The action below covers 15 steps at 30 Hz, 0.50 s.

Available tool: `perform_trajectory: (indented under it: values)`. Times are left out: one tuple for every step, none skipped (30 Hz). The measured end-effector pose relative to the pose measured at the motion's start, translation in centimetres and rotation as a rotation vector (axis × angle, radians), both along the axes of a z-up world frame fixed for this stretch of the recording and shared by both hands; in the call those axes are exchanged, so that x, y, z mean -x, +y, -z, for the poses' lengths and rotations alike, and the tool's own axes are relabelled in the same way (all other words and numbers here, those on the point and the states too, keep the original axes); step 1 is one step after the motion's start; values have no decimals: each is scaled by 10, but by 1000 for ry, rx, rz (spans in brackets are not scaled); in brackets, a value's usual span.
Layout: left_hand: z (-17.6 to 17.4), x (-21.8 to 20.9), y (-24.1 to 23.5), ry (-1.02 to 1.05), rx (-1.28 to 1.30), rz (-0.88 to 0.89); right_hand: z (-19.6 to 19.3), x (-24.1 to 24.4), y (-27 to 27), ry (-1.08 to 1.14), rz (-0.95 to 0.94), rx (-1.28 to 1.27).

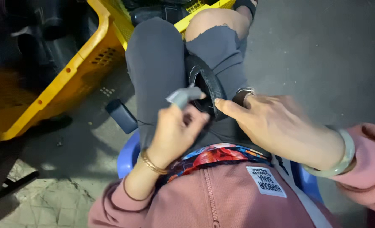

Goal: The person sits on a blue chair and sews a black shoe held on their lap using a needle and thread. They repeatedly push the needle through the shoe's upper and pull the thread to stitch it, occasionally adjusting the shoe's position.

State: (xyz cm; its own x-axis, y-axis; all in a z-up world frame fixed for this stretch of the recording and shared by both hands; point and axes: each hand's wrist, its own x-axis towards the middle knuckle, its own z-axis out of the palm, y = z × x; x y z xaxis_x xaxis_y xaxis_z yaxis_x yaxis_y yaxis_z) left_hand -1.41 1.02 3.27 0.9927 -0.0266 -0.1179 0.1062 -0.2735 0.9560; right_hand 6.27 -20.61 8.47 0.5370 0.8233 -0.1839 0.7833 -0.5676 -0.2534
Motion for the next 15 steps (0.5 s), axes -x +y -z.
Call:
perform_trajectory:
  values:
    - [3, 0, -7, 106, 81, 76, -3, -1, 2, -40, 0, 94]
    - [0, -1, -4, 108, 82, 84, -5, -1, 0, -37, 7, 95]
    - [-3, -1, -1, 211, 253, 65, -6, -1, -3, -117, -15, 5]
    - [-6, -1, 2, 315, 424, 44, -7, -1, -5, -198, -36, -84]
    - [-4, -1, 2, 321, 424, 45, -10, -1, -5, -192, -33, -83]
    - [-4, -2, 2, 310, 446, 63, -14, -2, -5, -111, -43, 163]
    - [-2, -4, 4, 287, 460, 78, -17, -4, -3, -44, -50, 402]
    - [-1, -4, 3, 282, 453, 77, -23, -5, -6, -49, -51, 395]
    - [0, -5, 3, 142, 219, 187, -29, -5, -9, -185, -104, 408]
    - [1, -5, 3, 1, -14, 293, -35, -5, -11, -323, -155, 420]
    - [2, -7, 1, -3, -14, 295, -38, -6, -13, -326, -152, 422]
    - [3, -9, -1, -143, -125, 269, -40, -7, -15, -279, -142, 509]
    - [4, -9, -5, -278, -232, 240, -43, -7, -18, -229, -135, 600]
    - [5, -10, -7, -278, -229, 240, -49, -6, -21, -228, -135, 604]
    - [6, -11, -10, -294, -238, 175, -56, -6, -24, -208, -70, 743]
